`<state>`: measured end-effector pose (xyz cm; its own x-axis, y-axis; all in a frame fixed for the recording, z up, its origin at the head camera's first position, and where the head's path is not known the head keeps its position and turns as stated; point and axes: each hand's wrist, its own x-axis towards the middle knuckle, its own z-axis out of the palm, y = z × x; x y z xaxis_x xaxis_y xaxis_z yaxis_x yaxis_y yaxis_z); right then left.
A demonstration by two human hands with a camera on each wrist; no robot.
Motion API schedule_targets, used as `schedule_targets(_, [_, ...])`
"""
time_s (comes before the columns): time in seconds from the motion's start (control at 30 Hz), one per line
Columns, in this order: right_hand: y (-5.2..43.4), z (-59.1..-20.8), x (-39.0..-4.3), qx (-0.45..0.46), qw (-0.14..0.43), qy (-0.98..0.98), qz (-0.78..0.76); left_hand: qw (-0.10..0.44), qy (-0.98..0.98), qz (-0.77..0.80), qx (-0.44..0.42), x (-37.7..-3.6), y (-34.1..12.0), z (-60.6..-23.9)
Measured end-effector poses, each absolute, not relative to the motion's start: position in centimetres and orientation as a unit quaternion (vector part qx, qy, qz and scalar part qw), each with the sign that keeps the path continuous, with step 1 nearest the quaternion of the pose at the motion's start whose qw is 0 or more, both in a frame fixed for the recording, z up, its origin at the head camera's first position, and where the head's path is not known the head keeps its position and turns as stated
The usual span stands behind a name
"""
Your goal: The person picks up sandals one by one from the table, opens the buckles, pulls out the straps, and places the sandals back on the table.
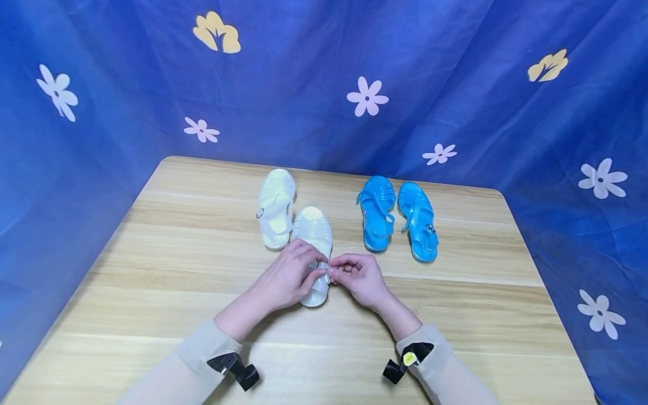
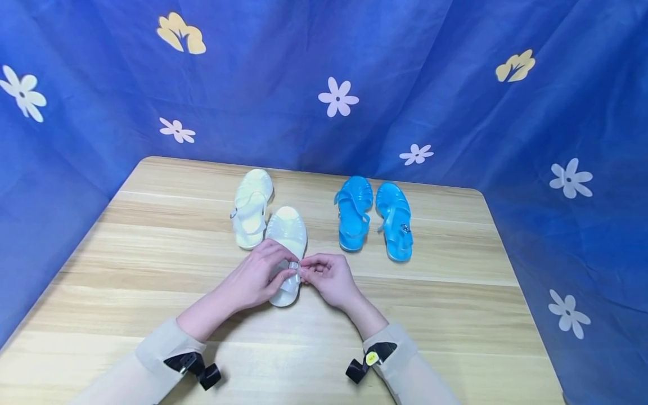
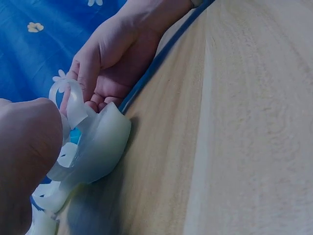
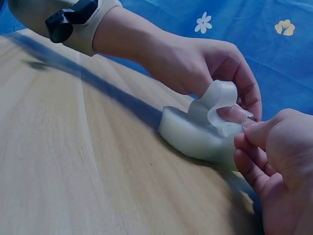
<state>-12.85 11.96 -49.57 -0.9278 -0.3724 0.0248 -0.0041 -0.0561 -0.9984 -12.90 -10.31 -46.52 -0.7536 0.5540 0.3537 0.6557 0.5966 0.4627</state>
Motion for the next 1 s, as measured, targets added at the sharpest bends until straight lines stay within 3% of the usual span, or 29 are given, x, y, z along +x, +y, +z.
schedule_targets(0.53, [12.58, -49.93, -13.37, -0.221, 0.092, 0.727, -0.643, 0.094, -0.895, -0.309, -0.307, -13.08, -10.50, -46.13])
schedule_targets(0.8, [12.40, -49.97, -13.62, -0.295, -0.009, 0.761, -0.577, 0.090, -0.884, -0.348, -0.298, -12.87, -10.31, -46.38])
schedule_targets(1.0, [12.07, -50.23, -13.68, -0.323, -0.050, 0.748, -0.578, 0.065, -0.885, -0.362, -0.287, -12.41, -9.90, -46.87])
